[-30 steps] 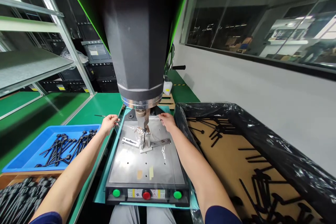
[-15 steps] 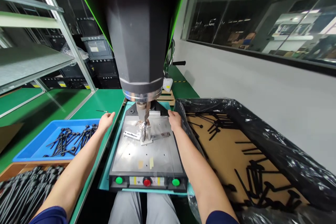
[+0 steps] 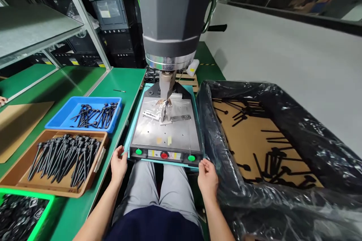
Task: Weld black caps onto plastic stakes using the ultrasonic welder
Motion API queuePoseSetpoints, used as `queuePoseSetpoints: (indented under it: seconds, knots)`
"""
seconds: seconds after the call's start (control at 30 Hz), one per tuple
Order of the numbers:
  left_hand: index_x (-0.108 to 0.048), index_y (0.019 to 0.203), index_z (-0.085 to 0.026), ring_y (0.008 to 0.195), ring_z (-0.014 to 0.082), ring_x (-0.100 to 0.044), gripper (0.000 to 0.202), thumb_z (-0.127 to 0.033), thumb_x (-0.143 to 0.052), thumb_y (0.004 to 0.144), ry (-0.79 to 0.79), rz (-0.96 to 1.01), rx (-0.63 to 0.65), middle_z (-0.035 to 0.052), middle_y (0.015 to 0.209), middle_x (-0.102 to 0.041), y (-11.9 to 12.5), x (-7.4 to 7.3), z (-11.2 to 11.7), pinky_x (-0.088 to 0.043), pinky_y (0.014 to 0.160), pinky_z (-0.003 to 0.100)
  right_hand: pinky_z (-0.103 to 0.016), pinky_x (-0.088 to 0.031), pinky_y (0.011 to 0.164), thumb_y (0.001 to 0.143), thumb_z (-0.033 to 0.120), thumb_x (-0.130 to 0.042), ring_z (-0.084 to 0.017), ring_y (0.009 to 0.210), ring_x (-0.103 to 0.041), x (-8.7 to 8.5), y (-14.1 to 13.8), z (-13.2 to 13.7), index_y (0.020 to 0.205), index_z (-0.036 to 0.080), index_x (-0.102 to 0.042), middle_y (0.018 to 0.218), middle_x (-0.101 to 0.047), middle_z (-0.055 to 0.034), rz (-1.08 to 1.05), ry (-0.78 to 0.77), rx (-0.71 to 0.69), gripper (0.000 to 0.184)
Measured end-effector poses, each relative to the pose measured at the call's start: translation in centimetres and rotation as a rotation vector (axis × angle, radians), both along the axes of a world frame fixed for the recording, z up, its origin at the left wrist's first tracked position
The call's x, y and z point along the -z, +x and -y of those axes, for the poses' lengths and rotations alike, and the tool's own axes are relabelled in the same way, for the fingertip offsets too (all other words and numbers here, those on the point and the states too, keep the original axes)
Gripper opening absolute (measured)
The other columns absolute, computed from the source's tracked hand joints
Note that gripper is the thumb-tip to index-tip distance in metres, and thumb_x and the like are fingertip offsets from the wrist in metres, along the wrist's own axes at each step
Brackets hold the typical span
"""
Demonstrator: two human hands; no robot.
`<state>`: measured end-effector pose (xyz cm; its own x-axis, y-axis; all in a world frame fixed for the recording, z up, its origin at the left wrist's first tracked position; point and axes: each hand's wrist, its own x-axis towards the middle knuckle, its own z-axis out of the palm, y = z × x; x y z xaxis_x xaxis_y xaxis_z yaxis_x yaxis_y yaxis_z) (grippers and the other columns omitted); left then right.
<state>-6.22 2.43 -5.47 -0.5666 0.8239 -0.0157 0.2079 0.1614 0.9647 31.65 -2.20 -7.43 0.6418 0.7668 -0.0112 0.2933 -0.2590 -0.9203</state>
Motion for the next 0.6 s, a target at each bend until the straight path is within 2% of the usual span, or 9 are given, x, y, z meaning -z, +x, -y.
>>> queuePoseSetpoints:
  seconds: [0.1,0.17,0.37,0.47,0.6]
  knots:
    - [-0.052,0.128,-0.015,0.117,0.0264,-0.059,0.052,-0.027,-0.068,0.08,-0.117,0.027,0.043,0.0161,0.122,-0.062,-0.1,2.6,1.9,-0.047,0.102,0.045,-0.045,-0.048,0.087,0.076,0.06,-0.054,-0.029,0.087,-0.064,2.0,0.2,1.7,0.104,0.017,-0.063,0.095,-0.069,-0.0135,0.168,-0.088,0.002,0.053]
    - [-0.047,0.134,-0.015,0.12,0.0276,-0.057,0.064,-0.03,-0.073,0.077,-0.121,0.056,0.084,0.0169,0.126,-0.059,0.2,3.2,1.9,-0.047,0.103,0.045,-0.046,-0.047,0.087,0.075,0.061,-0.054,-0.029,0.087,-0.063,2.2,-0.1,1.7,0.108,0.016,-0.063,0.093,-0.067,-0.0129,0.236,-0.087,-0.018,0.056]
    - [-0.028,0.148,-0.016,0.129,0.0299,-0.05,0.097,-0.041,-0.081,0.07,-0.127,0.091,0.157,0.0181,0.136,-0.051,1.5,2.0,0.7,-0.047,0.104,0.043,-0.044,-0.047,0.09,0.073,0.057,-0.062,-0.025,0.082,-0.063,1.1,-1.2,0.3,0.122,0.015,-0.058,0.105,-0.062,-0.0118,0.16,-0.05,-0.054,0.065]
    - [-0.027,0.149,-0.016,0.13,0.0295,-0.049,0.099,-0.043,-0.08,0.07,-0.155,0.08,0.138,0.0177,0.137,-0.051,1.8,1.6,0.5,-0.047,0.104,0.041,-0.044,-0.048,0.088,0.071,0.057,-0.064,-0.022,0.074,-0.062,0.9,-1.3,-0.2,0.121,0.016,-0.058,0.111,-0.06,-0.0131,0.135,-0.053,-0.036,0.066]
    - [-0.033,0.145,-0.015,0.125,0.0302,-0.053,0.094,-0.045,-0.08,0.069,-0.158,-0.013,0.097,0.0156,0.129,-0.057,1.8,2.2,0.1,-0.044,0.106,0.044,-0.044,-0.048,0.087,0.07,0.059,-0.065,-0.022,0.07,-0.059,1.3,-1.2,-1.0,0.116,0.016,-0.06,0.107,-0.06,-0.0137,0.16,-0.072,-0.001,0.063]
